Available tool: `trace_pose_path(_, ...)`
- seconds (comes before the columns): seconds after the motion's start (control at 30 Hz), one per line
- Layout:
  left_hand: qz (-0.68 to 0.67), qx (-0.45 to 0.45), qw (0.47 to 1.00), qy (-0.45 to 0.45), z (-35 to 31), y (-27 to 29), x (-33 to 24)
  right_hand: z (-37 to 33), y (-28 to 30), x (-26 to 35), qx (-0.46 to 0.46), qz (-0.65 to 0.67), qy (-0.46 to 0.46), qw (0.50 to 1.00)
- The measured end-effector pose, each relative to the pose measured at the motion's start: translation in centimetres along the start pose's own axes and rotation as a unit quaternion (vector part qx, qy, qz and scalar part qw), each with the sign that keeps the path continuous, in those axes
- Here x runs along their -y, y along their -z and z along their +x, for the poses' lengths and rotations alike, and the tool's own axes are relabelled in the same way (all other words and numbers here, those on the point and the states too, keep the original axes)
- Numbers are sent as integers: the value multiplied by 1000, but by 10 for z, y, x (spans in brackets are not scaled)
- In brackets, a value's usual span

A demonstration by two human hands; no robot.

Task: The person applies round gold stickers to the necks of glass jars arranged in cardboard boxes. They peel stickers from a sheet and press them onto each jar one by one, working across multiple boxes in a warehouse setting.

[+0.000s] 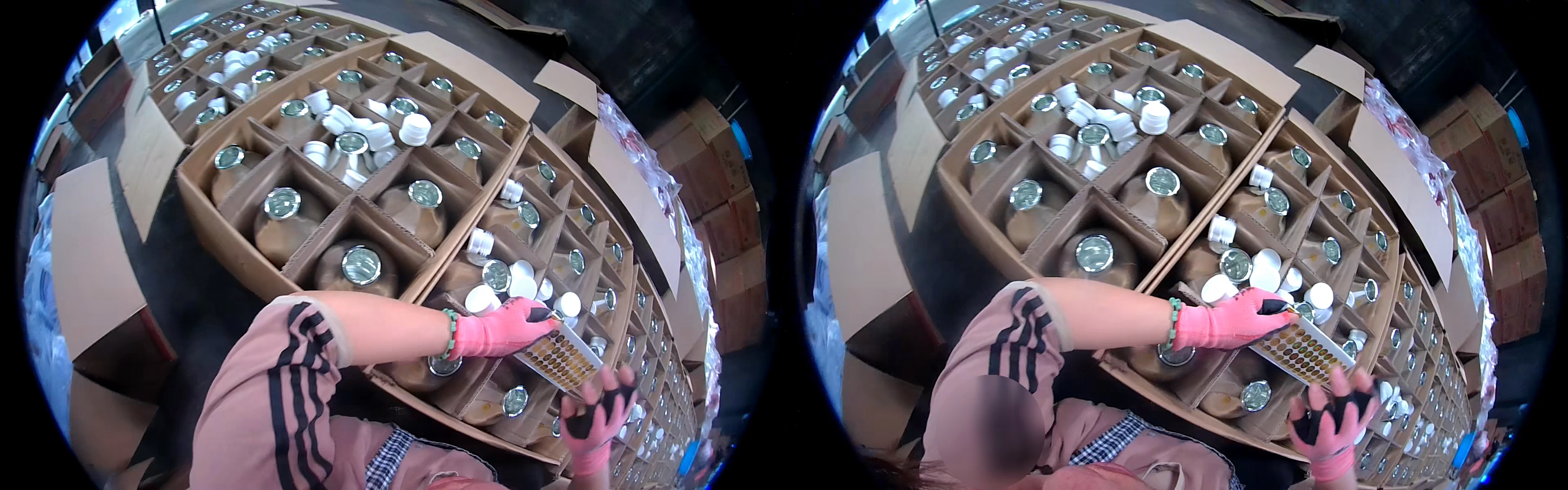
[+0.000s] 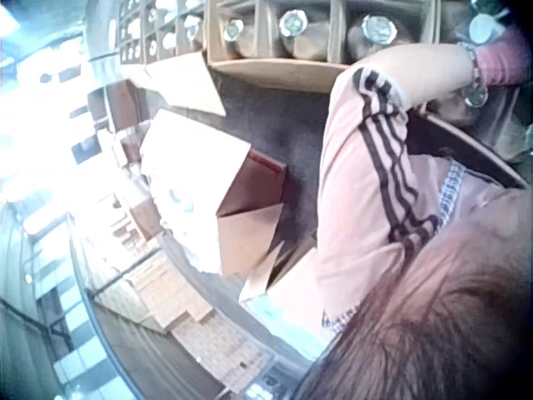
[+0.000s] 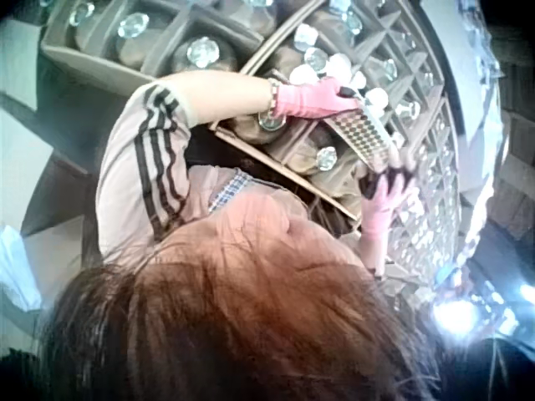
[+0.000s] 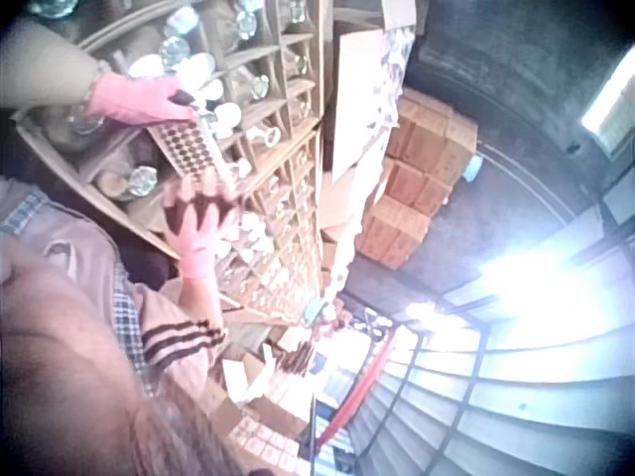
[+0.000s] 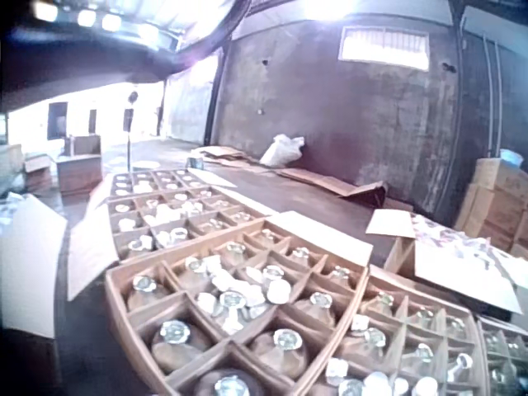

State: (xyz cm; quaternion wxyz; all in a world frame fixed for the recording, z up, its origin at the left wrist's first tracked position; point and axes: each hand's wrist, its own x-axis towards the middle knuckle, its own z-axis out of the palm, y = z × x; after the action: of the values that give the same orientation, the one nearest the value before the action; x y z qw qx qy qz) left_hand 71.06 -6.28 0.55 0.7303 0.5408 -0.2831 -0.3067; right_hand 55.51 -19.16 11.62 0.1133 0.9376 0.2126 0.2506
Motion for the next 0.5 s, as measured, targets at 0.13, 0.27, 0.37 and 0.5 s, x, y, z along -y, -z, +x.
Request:
trace_pose_path(0.13,73,20,997,-31,-1,6,3,-1,1,22,22,156,-159,975)
trace_pose_path(0.27,94,-87,992,8,-14,14,-21,14,2,33,-21,226,-127,966)
trace_pose_path(0.37,-21,-129,989,-65,-40,36,-92,35,1,47,-70,299,-111,945)
trace_pose_path(0.5,-122,-275,947,-116,-127,107,-150,81,-10,83,37,376,-54,924)
